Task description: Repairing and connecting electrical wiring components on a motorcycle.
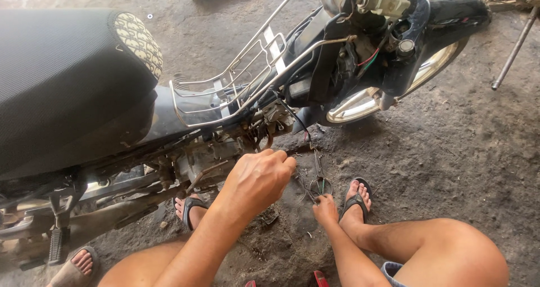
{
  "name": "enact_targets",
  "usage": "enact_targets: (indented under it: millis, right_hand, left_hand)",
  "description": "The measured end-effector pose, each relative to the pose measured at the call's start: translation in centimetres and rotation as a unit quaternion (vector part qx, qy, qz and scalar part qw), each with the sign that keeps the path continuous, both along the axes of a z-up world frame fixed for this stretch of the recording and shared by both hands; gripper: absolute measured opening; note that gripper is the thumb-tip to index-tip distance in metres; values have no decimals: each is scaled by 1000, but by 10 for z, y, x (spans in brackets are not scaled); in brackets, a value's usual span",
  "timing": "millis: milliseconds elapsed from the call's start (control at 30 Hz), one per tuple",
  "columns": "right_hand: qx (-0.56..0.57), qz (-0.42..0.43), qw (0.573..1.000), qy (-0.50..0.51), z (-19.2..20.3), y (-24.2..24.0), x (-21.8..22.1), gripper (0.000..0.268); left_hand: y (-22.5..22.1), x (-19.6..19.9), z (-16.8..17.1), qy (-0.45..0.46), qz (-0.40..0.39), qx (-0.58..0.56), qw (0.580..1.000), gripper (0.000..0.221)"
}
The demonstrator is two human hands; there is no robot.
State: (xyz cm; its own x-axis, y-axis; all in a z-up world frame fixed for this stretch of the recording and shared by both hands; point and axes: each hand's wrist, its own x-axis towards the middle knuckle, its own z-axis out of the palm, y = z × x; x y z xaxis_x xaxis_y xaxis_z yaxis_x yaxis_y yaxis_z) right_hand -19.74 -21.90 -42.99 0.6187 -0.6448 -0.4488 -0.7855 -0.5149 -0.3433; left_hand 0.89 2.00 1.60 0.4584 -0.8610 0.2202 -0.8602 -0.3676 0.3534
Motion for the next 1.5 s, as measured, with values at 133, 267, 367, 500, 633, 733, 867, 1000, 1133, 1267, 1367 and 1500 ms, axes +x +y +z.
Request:
enact_targets:
  millis: [133, 267, 367, 500, 633, 733, 867, 1000, 1133, 1267, 1367, 1500]
  right_hand:
    - [2, 102, 995, 16, -4, 8, 13, 38]
    - [47, 159, 981, 98, 0, 15, 24, 58]
    - [54, 175, 975, 125, 1, 12, 27, 65]
    - [37, 225, 965, 129, 28, 11, 34, 63]
    - [24, 260, 959, 109, 4, 0, 30, 57]
    - [25, 230, 971, 63, 2, 2, 29, 52]
    - [89, 102, 987, 83, 58, 16, 46, 50]
    - [201, 86, 970, 110, 117, 15, 69, 46]
    - [242, 145, 959, 1, 180, 30, 72, 50]
    - [180, 246, 914, -270, 296, 83, 63, 45]
    - [164, 237, 904, -316, 343, 108, 49, 43]
    - [233, 165, 906, -312, 358, 116, 37, 42]
  left_hand:
    - [0, 0, -1, -9, 2, -7, 1000, 4]
    - [-2, 0, 1, -9, -5, -14, 1000, 4]
    - [-4, 1, -1, -6, -5, -3, 1000, 4]
    - [-6, 0, -8, -4, -7, 7, 1000, 4]
    - [-10, -1, -6, 6, -10, 12, 1000, 3]
    - [-9, -1, -9, 18, -14, 16, 1000, 3]
    - [-11, 4, -19, 18, 1, 16, 1000, 6]
    - [-16, 7, -25, 69, 17, 181, 981, 6]
    - [-11, 1, -48, 101, 39, 184, 977, 9]
    - [1, 2, -67, 113, 77, 169, 976, 9]
    - [5, 8, -49, 161, 82, 189, 965, 24]
    - [3, 13, -29, 307, 22, 72, 949, 25]
